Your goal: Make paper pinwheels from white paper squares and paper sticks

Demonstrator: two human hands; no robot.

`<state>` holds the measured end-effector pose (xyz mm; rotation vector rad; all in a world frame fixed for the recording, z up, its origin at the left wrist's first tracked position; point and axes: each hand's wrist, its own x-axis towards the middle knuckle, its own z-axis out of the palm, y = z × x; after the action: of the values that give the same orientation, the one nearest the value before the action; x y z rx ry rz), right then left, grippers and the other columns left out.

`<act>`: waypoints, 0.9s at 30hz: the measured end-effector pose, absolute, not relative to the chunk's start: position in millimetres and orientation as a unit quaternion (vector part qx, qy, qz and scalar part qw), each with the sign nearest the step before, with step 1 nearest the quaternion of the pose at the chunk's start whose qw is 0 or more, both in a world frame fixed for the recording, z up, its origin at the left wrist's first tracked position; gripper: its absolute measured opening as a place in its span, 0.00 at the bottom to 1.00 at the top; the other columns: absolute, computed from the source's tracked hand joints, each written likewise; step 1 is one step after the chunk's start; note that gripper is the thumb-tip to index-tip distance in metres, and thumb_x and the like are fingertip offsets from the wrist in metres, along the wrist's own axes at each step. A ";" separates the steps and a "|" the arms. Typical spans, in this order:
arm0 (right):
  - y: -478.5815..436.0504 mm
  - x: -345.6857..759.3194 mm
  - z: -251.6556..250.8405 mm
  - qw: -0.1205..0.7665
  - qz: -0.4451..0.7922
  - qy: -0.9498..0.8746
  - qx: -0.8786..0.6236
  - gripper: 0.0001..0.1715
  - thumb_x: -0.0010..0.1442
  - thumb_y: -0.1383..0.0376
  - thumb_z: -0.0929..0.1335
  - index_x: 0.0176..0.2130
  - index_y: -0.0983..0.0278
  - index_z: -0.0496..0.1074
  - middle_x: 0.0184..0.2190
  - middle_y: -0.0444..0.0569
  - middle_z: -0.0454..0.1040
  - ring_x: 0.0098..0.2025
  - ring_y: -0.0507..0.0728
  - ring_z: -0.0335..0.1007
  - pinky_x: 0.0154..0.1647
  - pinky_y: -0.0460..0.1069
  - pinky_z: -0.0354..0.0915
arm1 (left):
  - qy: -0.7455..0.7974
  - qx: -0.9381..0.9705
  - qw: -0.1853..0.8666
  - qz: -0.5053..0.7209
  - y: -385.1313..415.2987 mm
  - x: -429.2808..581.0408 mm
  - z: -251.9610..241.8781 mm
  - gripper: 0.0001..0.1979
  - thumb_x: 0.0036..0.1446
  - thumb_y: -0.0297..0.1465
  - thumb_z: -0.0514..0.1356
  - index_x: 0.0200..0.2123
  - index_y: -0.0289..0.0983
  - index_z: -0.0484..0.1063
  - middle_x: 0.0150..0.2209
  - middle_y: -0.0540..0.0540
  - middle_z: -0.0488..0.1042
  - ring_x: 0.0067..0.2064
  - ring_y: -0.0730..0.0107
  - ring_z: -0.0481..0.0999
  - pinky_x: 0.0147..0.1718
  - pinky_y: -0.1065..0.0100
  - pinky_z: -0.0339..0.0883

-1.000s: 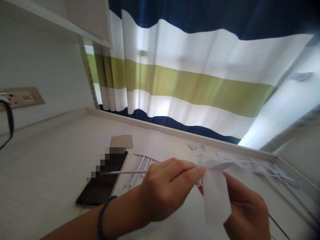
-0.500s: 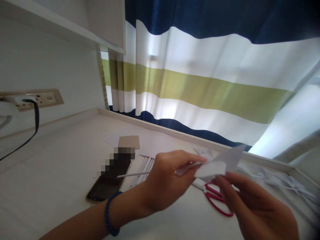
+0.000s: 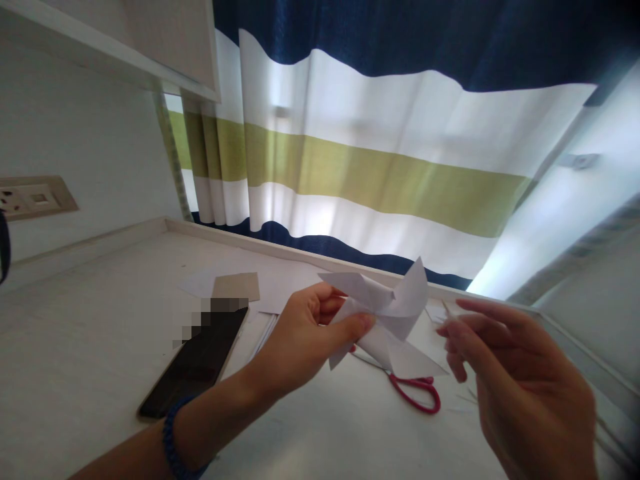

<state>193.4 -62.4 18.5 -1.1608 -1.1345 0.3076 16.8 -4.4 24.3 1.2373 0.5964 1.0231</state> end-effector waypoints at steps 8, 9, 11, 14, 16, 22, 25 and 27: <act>-60.6 203.4 15.9 0.558 0.243 -0.591 -0.529 0.11 0.52 0.59 0.67 0.35 0.60 0.74 0.28 0.46 0.74 0.25 0.53 0.68 0.18 0.44 0.64 | 0.279 0.549 0.675 0.406 -7.4 17.8 20.6 0.07 0.48 0.31 0.63 0.31 0.34 0.72 0.27 0.51 0.73 0.24 0.81 0.69 0.22 0.80 0.64; -59.9 203.0 16.6 0.540 0.280 -0.602 -0.517 0.12 0.52 0.57 0.66 0.34 0.60 0.74 0.28 0.46 0.74 0.26 0.54 0.69 0.18 0.44 0.64 | 0.279 0.543 0.682 0.402 -7.7 18.8 19.7 0.08 0.48 0.31 0.63 0.31 0.33 0.72 0.26 0.51 0.73 0.24 0.82 0.69 0.22 0.80 0.64; -58.5 199.9 17.8 0.506 0.343 -0.607 -0.508 0.13 0.52 0.55 0.66 0.31 0.61 0.73 0.27 0.46 0.73 0.26 0.55 0.69 0.18 0.45 0.64 | 0.279 0.528 0.695 0.400 -8.3 21.5 17.4 0.09 0.47 0.32 0.63 0.31 0.32 0.71 0.25 0.51 0.73 0.23 0.82 0.69 0.21 0.80 0.63; -55.8 192.1 16.9 0.469 0.391 -0.587 -0.532 0.11 0.51 0.57 0.67 0.28 0.62 0.72 0.22 0.43 0.71 0.24 0.53 0.67 0.19 0.44 0.62 | 0.285 0.507 0.710 0.397 -8.9 26.5 12.8 0.10 0.48 0.33 0.62 0.32 0.32 0.70 0.27 0.50 0.73 0.25 0.80 0.70 0.23 0.79 0.65; -53.4 188.0 14.1 0.460 0.413 -0.575 -0.536 0.11 0.50 0.57 0.68 0.29 0.62 0.72 0.21 0.43 0.69 0.23 0.52 0.65 0.19 0.44 0.61 | 0.293 0.500 0.714 0.393 -9.1 29.5 9.2 0.10 0.48 0.32 0.62 0.33 0.32 0.70 0.29 0.48 0.74 0.27 0.79 0.71 0.26 0.77 0.66; -43.9 186.3 3.3 0.476 0.442 -0.527 -0.549 0.16 0.49 0.56 0.69 0.33 0.66 0.72 0.21 0.45 0.71 0.21 0.51 0.63 0.18 0.44 0.59 | 0.307 0.509 0.709 0.379 -7.1 34.9 -0.9 0.12 0.48 0.33 0.62 0.34 0.32 0.71 0.31 0.47 0.74 0.29 0.75 0.71 0.27 0.74 0.66; -34.8 188.9 -3.3 0.473 0.454 -0.505 -0.561 0.18 0.46 0.55 0.70 0.32 0.67 0.72 0.21 0.46 0.72 0.21 0.51 0.64 0.17 0.44 0.59 | 0.318 0.506 0.710 0.373 -0.8 38.2 -9.6 0.12 0.48 0.34 0.62 0.35 0.32 0.71 0.30 0.48 0.73 0.29 0.74 0.71 0.29 0.73 0.65; -26.1 191.5 -11.2 0.467 0.464 -0.494 -0.568 0.19 0.45 0.54 0.70 0.31 0.67 0.72 0.21 0.46 0.71 0.21 0.51 0.63 0.16 0.43 0.59 | 0.306 0.507 0.717 0.367 5.9 41.7 -20.0 0.13 0.49 0.35 0.61 0.36 0.32 0.70 0.31 0.49 0.73 0.30 0.75 0.70 0.32 0.73 0.63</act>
<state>191.5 -26.1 -11.2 -1.3951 -1.2125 1.1384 41.7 5.9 -20.0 1.1227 0.6782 0.8126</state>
